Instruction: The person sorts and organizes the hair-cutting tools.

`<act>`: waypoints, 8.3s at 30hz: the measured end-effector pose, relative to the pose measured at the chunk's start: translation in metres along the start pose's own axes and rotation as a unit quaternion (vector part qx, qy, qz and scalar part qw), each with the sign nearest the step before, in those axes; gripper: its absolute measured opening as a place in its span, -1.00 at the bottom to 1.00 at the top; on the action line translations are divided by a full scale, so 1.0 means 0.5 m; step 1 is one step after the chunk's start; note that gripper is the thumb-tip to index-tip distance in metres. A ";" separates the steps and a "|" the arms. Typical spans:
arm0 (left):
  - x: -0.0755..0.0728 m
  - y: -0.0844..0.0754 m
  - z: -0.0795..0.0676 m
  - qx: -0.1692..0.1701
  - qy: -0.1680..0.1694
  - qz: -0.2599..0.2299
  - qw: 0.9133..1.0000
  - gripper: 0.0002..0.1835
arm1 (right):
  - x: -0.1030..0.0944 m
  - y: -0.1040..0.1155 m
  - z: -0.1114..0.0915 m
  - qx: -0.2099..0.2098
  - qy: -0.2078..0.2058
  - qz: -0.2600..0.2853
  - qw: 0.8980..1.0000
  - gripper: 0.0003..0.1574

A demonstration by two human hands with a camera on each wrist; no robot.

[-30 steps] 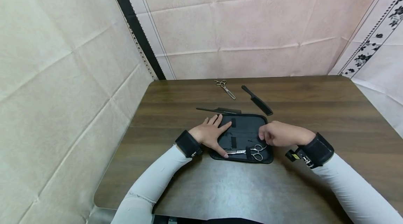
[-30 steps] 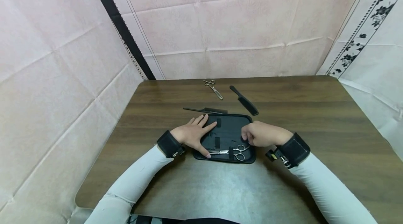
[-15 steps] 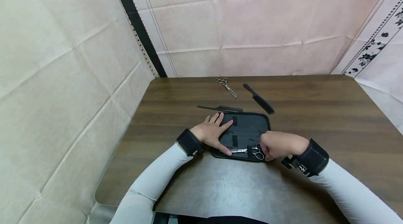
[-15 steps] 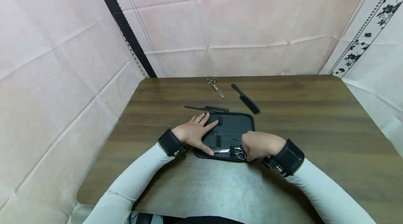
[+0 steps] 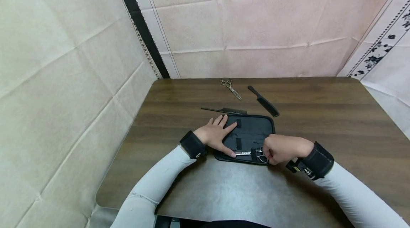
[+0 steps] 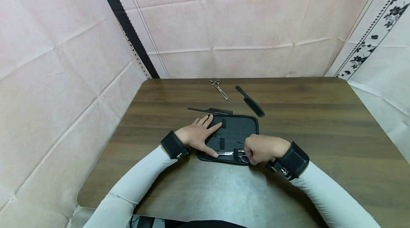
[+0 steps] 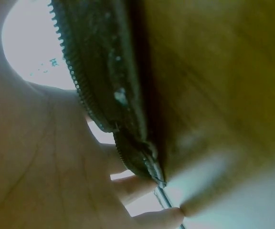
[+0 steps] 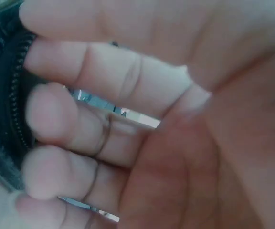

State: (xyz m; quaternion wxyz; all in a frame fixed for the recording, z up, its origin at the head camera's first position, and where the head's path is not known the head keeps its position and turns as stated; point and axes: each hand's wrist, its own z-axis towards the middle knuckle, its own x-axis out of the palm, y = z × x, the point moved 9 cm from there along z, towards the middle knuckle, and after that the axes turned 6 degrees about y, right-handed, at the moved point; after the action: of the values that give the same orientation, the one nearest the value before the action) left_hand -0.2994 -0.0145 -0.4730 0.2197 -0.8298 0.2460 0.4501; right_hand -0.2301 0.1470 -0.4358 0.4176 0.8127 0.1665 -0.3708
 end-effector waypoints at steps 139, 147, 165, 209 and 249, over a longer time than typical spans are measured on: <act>0.000 0.006 0.000 -0.011 -0.010 0.013 1.000 0.40 | -0.243 -0.356 0.047 0.325 -0.205 0.121 0.915 -0.55; 0.001 0.005 -0.001 -0.012 -0.008 0.011 1.000 0.39 | -0.251 -0.343 0.045 0.310 -0.225 0.119 0.916 -0.64; -0.004 0.010 -0.005 0.004 -0.011 -0.016 1.000 0.23 | -0.289 -0.250 0.027 0.223 -0.259 0.105 0.934 -0.70; -0.201 0.045 -0.117 0.093 -0.426 0.051 0.898 -0.75 | -0.275 -0.021 0.074 0.046 -0.163 0.105 0.980 -0.87; -0.181 0.066 -0.117 0.157 -0.365 -0.047 0.916 -0.72 | -0.243 -0.055 0.029 0.060 -0.184 0.103 0.976 -0.88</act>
State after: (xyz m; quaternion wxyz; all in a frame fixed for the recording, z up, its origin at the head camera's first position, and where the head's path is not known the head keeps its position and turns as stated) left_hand -0.3248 -0.0554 -0.3714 0.4426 -0.5734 0.1767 0.6664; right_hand -0.3341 0.1567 -0.3663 0.4271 0.7672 -0.0199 -0.4781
